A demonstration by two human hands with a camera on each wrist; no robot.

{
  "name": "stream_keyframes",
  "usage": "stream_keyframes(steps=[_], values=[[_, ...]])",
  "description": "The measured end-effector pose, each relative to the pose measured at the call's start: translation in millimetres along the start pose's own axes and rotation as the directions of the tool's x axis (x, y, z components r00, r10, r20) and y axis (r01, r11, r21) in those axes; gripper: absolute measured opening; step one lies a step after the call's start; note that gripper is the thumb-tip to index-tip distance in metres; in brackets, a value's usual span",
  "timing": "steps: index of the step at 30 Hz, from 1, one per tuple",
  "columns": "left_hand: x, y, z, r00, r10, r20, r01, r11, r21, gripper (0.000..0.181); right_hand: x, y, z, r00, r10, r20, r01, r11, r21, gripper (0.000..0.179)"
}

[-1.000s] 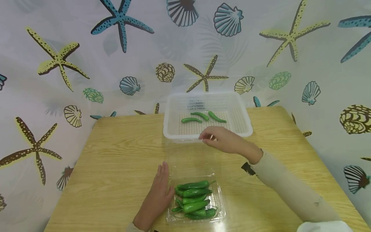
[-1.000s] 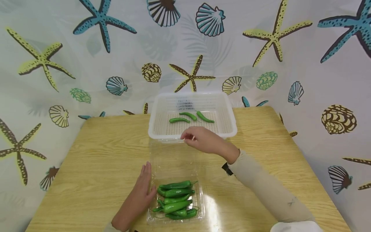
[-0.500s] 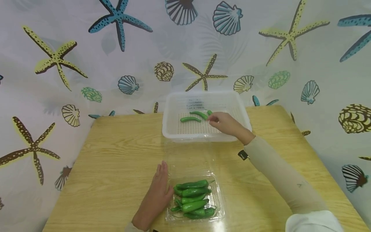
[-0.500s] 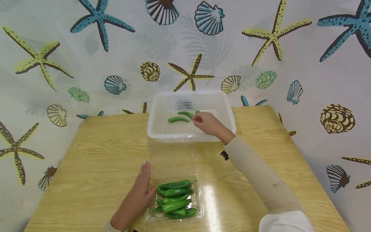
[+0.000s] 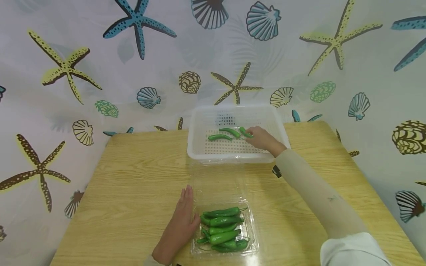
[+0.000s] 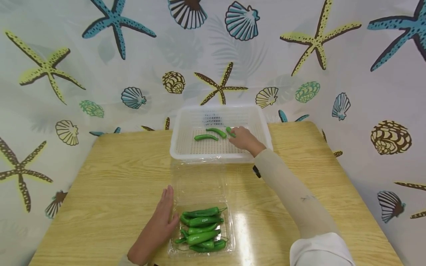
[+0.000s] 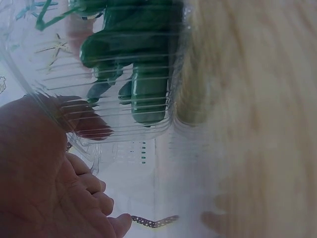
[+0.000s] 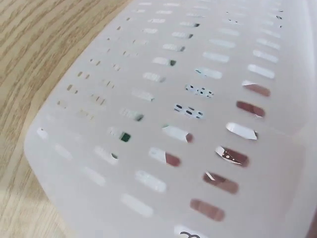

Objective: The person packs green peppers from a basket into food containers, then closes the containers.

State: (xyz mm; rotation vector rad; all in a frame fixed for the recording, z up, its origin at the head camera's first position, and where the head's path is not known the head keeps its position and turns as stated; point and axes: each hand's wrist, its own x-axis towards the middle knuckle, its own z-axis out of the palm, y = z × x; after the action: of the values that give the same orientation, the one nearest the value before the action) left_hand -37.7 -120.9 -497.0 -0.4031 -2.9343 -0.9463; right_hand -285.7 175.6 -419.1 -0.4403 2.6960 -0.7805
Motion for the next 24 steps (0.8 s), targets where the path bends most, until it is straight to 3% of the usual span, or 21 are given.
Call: stream_keyframes(steps=[5,11,24], values=[[-0.6,0.7,0.1,1.000,-0.002,-0.003,0.002,1.000,-0.003,0.081,7.6,7.1,6.4,0.992,0.114,0.058,-0.110,0.992,-0.067,0.058],[-1.6,0.5,1.6,1.000,-0.012,0.002,0.012,1.000,-0.001,0.081,13.5,12.9,13.8,0.980,0.187,0.074,-0.179,0.978,-0.106,0.062],[0.1,-0.7,-0.1,1.000,-0.007,0.013,0.007,1.000,0.013,0.080,22.0,15.7,19.9,0.970,0.219,0.106,-0.199,0.966,-0.166,0.064]])
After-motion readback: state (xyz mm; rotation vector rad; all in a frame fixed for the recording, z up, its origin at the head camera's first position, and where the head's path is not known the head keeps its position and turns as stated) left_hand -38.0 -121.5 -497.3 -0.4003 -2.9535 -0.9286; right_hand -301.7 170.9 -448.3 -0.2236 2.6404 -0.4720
